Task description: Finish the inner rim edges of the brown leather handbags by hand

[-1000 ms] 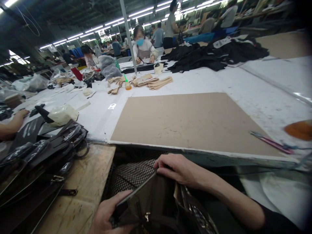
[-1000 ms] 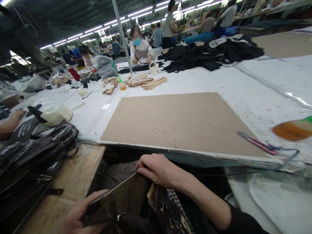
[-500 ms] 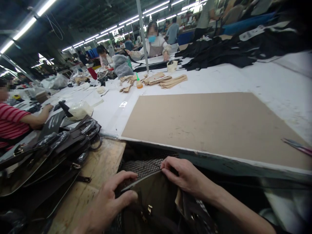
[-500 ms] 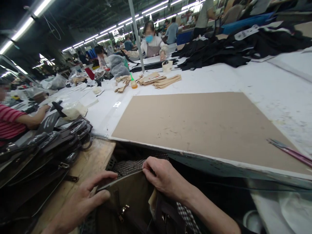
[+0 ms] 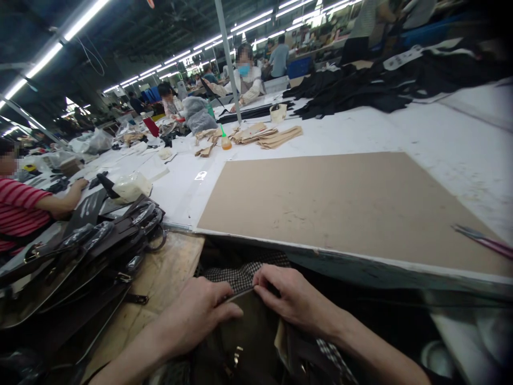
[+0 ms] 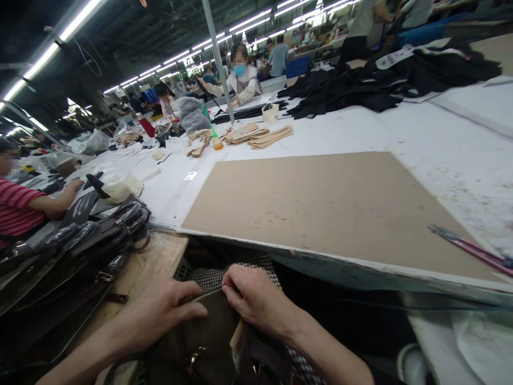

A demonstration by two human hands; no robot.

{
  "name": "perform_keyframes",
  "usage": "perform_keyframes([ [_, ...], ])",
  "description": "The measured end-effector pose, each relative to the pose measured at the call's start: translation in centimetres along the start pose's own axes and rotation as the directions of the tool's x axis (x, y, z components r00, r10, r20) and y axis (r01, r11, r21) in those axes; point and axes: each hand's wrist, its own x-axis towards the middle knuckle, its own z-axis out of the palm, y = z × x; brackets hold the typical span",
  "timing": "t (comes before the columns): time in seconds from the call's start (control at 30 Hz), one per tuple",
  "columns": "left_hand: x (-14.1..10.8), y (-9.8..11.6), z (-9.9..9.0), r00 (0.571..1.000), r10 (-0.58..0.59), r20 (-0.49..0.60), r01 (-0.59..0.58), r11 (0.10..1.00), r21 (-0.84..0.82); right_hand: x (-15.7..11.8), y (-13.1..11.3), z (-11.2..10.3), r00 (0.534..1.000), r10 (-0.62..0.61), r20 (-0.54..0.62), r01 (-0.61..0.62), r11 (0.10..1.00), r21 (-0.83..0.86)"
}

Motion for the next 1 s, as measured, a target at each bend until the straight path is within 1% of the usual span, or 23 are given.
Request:
perform_keyframes([
  [0.07,1.1,0.8,-0.2,0.994,0.084,0.064,-0.092,0.988,0.123,0.0,-0.2,0.2,1.000,-0.004,0.002,0.004,1.000,-0.008],
  [0.1,1.7,1.2,-0.1,0.988,0.121,0.093,-0.133,0.980,0.148,0.0,-0.2,0.2,1.000,0.000,-0.001,0.000,1.000,-0.013],
  [0.2,3.0,1.9,0.2,0.971,0.178,0.156,-0.194,0.977,0.092,0.0,-0.1,-0.7,1.000,0.007,0.018,-0.007,1.000,-0.005],
  [0.33,3.4,1.5,0.8,0.981,0.148,0.127,-0.153,0.988,0.033,-0.2,0.4,-3.4,0.993,-0.036,0.112,0.037,0.999,-0.003],
  [0.43,3.3,0.9,1.0,0.985,0.120,0.125,-0.117,0.993,-0.029,-0.3,0.8,-4.6,0.991,-0.022,0.129,0.019,1.000,0.022],
  [0.53,3.4,0.6,1.1,0.983,0.109,0.150,-0.094,0.990,-0.103,-0.3,1.0,-4.5,0.993,0.060,0.099,-0.061,0.998,0.009],
  [0.67,3.6,0.3,1.0,0.983,0.099,0.152,-0.079,0.988,-0.136,-0.2,0.8,-4.1,0.977,0.203,0.070,-0.195,0.975,-0.105],
  [0.73,3.8,0.2,1.0,0.984,0.108,0.142,-0.088,0.986,-0.142,-0.2,0.5,-4.2,0.974,0.213,0.075,-0.200,0.968,-0.151],
  [0.87,4.1,-0.1,1.2,0.986,0.088,0.143,-0.068,0.988,-0.141,-0.4,0.4,-4.4,0.983,0.141,0.120,-0.123,0.982,-0.140],
  [0.93,4.1,-0.1,1.3,0.985,0.085,0.150,-0.063,0.987,-0.145,-0.5,0.6,-4.3,0.982,0.159,0.101,-0.147,0.982,-0.120],
  [1.0,4.0,-0.1,1.3,0.983,0.110,0.146,-0.086,0.984,-0.158,-0.4,1.0,-4.0,0.972,0.224,0.064,-0.215,0.969,-0.126],
])
